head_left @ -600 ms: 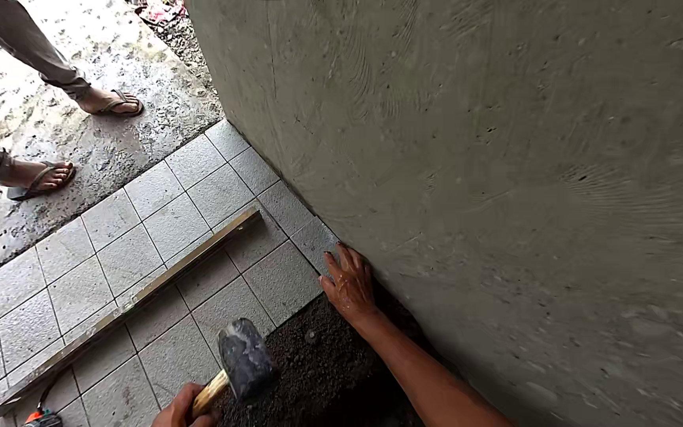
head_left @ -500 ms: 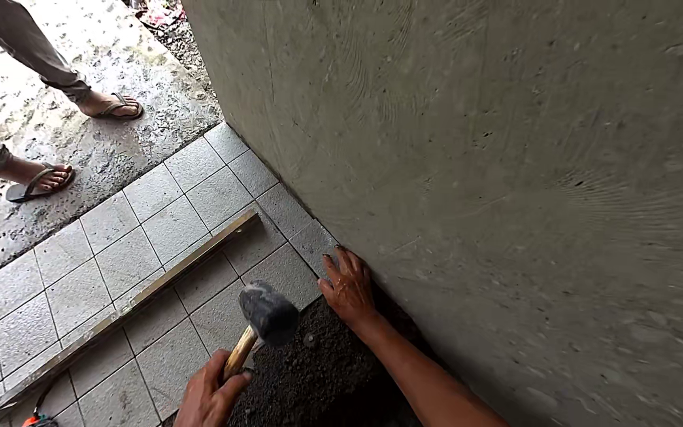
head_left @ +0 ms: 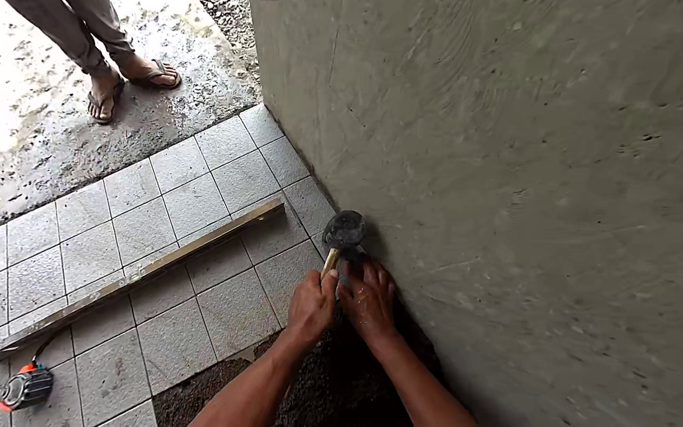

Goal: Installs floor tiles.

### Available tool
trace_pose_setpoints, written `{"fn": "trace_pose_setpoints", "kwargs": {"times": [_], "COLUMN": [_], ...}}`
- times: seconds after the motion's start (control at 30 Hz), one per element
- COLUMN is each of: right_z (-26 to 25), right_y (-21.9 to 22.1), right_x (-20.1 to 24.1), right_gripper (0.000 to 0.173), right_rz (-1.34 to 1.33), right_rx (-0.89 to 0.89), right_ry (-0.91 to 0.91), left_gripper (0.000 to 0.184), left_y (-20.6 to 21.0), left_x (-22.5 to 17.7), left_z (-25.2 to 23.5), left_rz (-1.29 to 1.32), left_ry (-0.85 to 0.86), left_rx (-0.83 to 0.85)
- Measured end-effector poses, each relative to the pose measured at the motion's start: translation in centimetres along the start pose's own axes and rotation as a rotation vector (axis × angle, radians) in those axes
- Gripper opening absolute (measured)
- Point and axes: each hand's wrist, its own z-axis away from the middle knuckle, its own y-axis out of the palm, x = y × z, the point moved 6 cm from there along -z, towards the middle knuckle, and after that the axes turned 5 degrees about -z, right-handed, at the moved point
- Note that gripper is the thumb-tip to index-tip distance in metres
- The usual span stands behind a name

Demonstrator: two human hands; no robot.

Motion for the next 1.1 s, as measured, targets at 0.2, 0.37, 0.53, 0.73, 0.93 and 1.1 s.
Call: {"fn": "trace_pose_setpoints", "kwargs": {"times": [0.2,0.37,0.53,0.73,0.93,1.1], "right_z": [-0.1,0.2,0.2,1.7,3.9,3.2], "right_y": [0.4,0.7,0.8,-0.3,-0.6,0.0], "right_x": [-0.5,-0.6,-0.6,-1.4,-2.3,-2.5], "right_gripper": [0.045,0.047,0.045,0.047,0.035,0.029], "right_rz": [-0.011,-0.019,-0.03,-0.169,-0.164,-0.12], "right_rx": [0.023,0.022,0.044,0.01,-0.196,-0.209], "right_ry": [-0.004,0.018,0.054,0.027,0.045,0.075], "left_gripper": [0.056,0.054,0.054,0.052,0.049,0.052], "left_y": [-0.1,-0.3,0.2,-3.8,-4.0,-1.9], "left_x": [-0.2,0.2,1.2,2.6,3.8,1.8], "left_z": [0.2,0.1,-0.8,2.8,3.7,2.2], "left_rz": [-0.011,-0.001,0.039,0.281,0.272,0.142], "left_ry": [0.006,-0.022,-0.037,-0.006,-0.051,0.002], "left_rx": [-0.007,0.037,0.091,0.058,0.034,0.038]}}
